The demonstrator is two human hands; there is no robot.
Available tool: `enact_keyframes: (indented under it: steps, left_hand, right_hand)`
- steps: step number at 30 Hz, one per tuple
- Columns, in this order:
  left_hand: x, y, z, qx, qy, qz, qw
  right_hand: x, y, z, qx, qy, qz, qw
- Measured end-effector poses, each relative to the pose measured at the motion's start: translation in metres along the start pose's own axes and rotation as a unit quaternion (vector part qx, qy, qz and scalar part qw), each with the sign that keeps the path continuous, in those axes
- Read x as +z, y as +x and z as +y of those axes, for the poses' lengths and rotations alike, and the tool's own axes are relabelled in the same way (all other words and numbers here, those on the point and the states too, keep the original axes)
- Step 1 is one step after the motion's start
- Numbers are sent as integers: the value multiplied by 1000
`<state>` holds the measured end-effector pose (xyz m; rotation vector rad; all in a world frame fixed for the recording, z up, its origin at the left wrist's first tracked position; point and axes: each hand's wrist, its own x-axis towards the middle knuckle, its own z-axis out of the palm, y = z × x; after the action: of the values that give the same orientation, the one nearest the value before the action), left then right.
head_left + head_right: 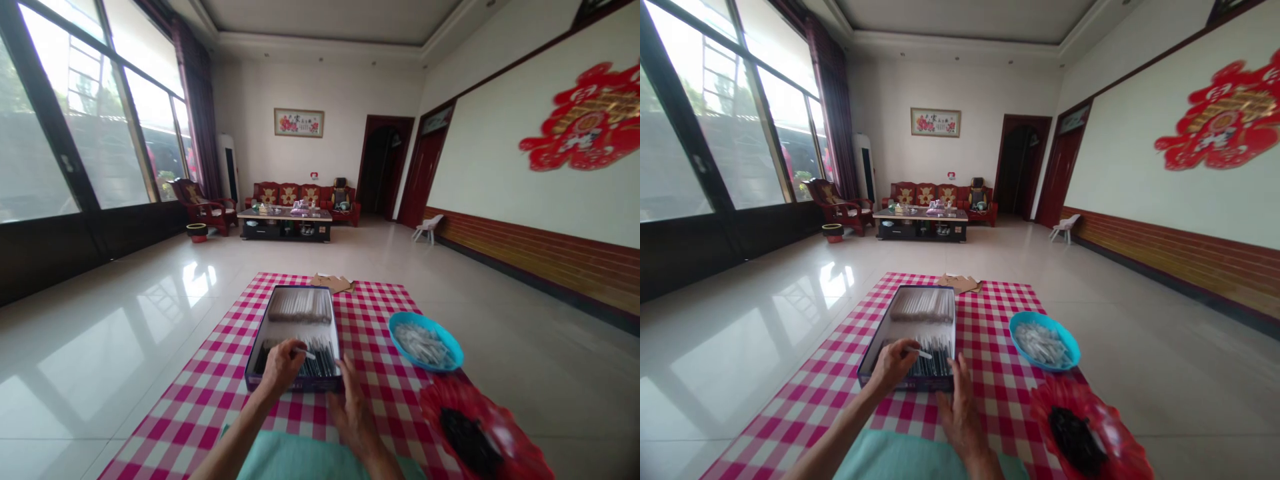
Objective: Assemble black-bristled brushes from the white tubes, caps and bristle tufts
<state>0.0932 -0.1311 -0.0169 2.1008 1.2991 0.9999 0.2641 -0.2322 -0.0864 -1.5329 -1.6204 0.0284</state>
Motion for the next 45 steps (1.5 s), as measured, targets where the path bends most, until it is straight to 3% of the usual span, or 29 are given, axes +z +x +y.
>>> enact_keyframes:
  steps: [3, 6, 8, 11, 15, 19, 31, 35, 37, 38, 41, 45]
  left_hand:
    - [4, -8, -3, 64, 5, -6, 998]
    - [10, -16, -5, 109, 29, -30, 993]
    - [15, -21, -7, 131, 52, -42, 989]
    - [21, -26, -11, 164, 79, -37, 983]
    - [26, -27, -17, 188, 96, -24, 977]
    - [29, -27, -22, 207, 95, -6, 974]
    - [24, -27, -15, 197, 143, -28, 969]
    - [24, -28, -16, 200, 169, -26, 965]
    - [23, -27, -17, 198, 174, -27, 964]
    - [22, -27, -17, 197, 177, -29, 964]
    - [21, -28, -18, 199, 180, -25, 963]
    - [24, -30, -20, 213, 185, 7, 959]
  right_hand:
    - [-32, 24, 14, 29, -123, 50, 991]
    - [-73, 53, 40, 124, -341, -23, 932]
    - [-93, 66, 57, 170, -387, -40, 905]
    - [-107, 73, 77, 211, -412, -63, 884]
    - [-106, 75, 87, 221, -425, -95, 873]
    - [-99, 80, 82, 194, -412, -129, 881]
    - [-49, 71, 23, 90, -342, -151, 923]
    - [-60, 52, 5, 45, -314, -136, 939]
    - [-77, 30, 3, 29, -314, -94, 944]
    - [-89, 15, 6, 20, -319, -40, 947]
    - [-125, -34, 34, 31, -375, 70, 924]
    - [-151, -78, 79, -1, -398, 53, 916]
